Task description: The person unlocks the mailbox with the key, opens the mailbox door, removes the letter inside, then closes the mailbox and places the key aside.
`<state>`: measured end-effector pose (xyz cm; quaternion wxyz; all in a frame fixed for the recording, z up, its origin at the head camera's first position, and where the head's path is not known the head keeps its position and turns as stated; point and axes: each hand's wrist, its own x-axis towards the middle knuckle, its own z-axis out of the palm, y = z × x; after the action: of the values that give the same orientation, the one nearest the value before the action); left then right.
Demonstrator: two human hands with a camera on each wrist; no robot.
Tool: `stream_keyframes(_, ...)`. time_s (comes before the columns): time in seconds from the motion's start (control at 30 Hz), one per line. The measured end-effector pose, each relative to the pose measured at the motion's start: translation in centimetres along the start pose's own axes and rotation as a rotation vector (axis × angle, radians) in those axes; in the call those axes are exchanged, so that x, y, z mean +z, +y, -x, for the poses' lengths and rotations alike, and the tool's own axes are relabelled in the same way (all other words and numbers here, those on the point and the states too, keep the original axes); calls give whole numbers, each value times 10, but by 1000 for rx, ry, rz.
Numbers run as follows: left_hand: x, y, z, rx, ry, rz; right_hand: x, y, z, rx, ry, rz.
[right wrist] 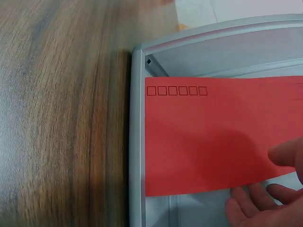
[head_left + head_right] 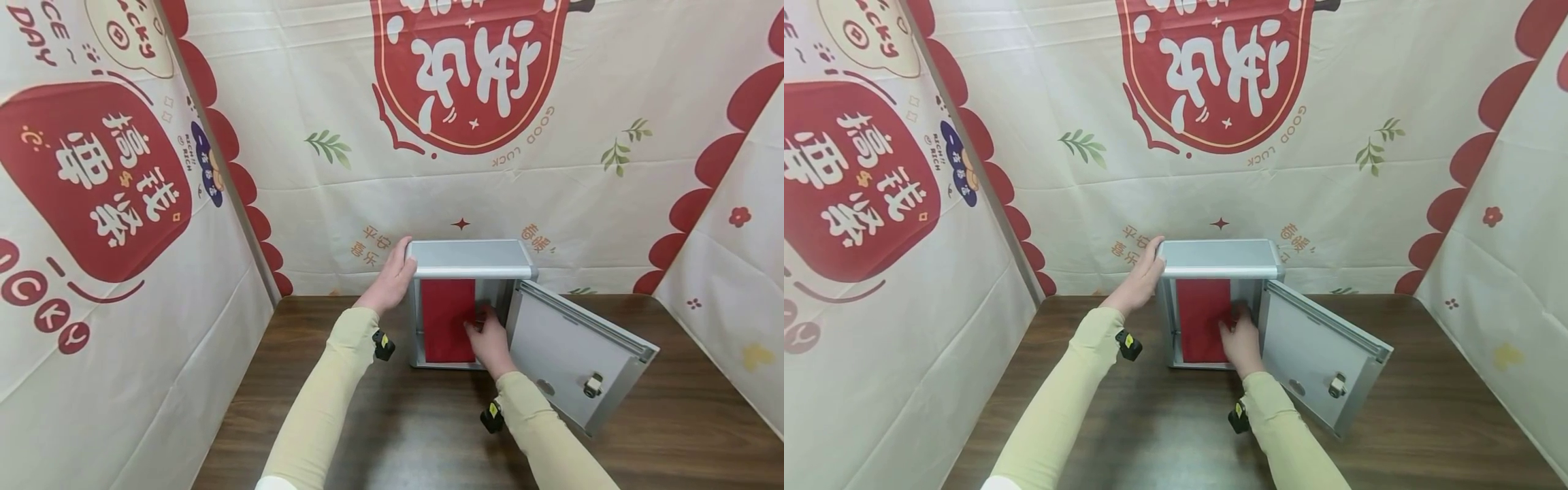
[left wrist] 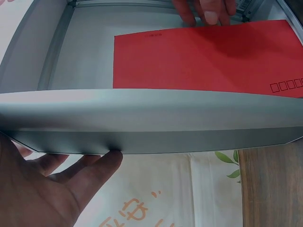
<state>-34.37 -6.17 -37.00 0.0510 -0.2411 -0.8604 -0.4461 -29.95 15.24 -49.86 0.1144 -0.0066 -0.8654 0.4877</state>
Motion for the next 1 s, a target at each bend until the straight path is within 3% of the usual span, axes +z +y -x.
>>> stream_keyframes(0.3, 0, 1, 2, -20, -16, 1, 5, 6, -1, -46, 80, 30)
stream_keyframes(0.57, 1, 0, 0, 7, -6, 7, 7, 10, -3, -76, 117, 42)
stream_keyframes(1.0, 1, -1, -1, 9, 2, 0, 9, 11, -1, -82, 129, 38)
